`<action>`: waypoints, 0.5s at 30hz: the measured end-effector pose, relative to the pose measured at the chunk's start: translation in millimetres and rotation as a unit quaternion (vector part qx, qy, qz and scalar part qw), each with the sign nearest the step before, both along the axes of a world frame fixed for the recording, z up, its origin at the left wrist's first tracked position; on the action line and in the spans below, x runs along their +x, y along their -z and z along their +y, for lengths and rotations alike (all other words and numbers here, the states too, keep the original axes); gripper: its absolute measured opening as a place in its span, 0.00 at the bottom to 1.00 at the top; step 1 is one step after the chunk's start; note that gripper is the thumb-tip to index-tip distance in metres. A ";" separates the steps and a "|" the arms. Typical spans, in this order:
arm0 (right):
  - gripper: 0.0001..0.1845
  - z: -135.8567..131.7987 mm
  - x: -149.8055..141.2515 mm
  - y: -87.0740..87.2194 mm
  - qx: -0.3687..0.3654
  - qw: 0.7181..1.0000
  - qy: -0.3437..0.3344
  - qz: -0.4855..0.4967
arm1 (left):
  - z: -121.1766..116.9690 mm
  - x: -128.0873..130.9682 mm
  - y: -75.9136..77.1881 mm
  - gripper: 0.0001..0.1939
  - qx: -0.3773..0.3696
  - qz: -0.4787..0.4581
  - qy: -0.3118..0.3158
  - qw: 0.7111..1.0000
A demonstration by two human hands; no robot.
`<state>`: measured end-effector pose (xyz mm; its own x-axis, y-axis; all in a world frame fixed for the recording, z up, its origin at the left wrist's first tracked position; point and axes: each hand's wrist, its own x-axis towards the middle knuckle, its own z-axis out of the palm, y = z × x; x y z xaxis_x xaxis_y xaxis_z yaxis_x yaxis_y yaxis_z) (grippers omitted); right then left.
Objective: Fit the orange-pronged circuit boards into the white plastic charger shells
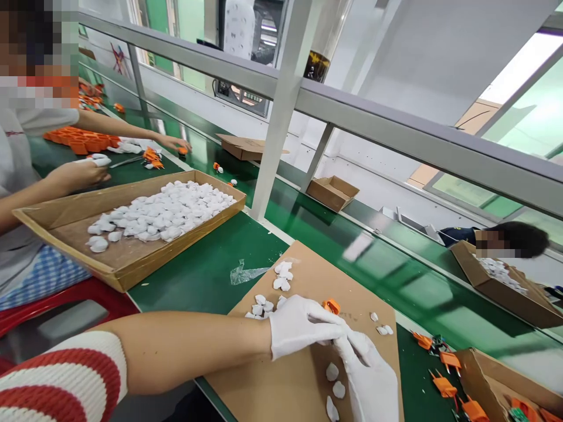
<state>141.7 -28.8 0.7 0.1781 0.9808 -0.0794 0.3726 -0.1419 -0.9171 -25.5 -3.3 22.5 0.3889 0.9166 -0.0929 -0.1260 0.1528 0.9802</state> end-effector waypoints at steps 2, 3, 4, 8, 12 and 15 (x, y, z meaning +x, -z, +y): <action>0.32 2.2 0.2 0.3 0.006 0.999 0.023 0.045 | 3.3 -1.8 -0.3 0.12 -0.034 -0.047 0.021 0.998; 0.37 3.4 1.1 2.1 0.025 0.997 0.034 0.057 | 5.1 -2.4 0.1 0.12 -0.051 -0.067 0.034 0.996; 0.40 4.3 2.7 4.8 0.056 0.996 0.037 0.059 | 6.6 -2.8 0.3 0.11 -0.064 -0.081 0.048 0.994; 0.26 3.2 11.5 17.4 0.273 0.954 -0.072 -0.098 | 8.4 -2.5 -2.9 0.12 -0.088 -0.100 0.095 0.986; 0.31 2.3 9.9 16.8 0.383 0.862 -0.190 -0.271 | 12.0 -5.3 -5.8 0.14 -0.060 -0.127 0.127 0.982; 0.30 6.3 4.6 7.3 0.354 0.868 -0.212 -0.276 | 18.4 -8.6 -0.3 0.14 -0.083 -0.108 0.140 0.981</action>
<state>146.3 -22.5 -6.6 -0.3914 0.7353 0.5533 0.6642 0.6419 -0.3832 -34.1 15.1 22.8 0.6502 0.7502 -0.1200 -0.2577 0.3664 0.8941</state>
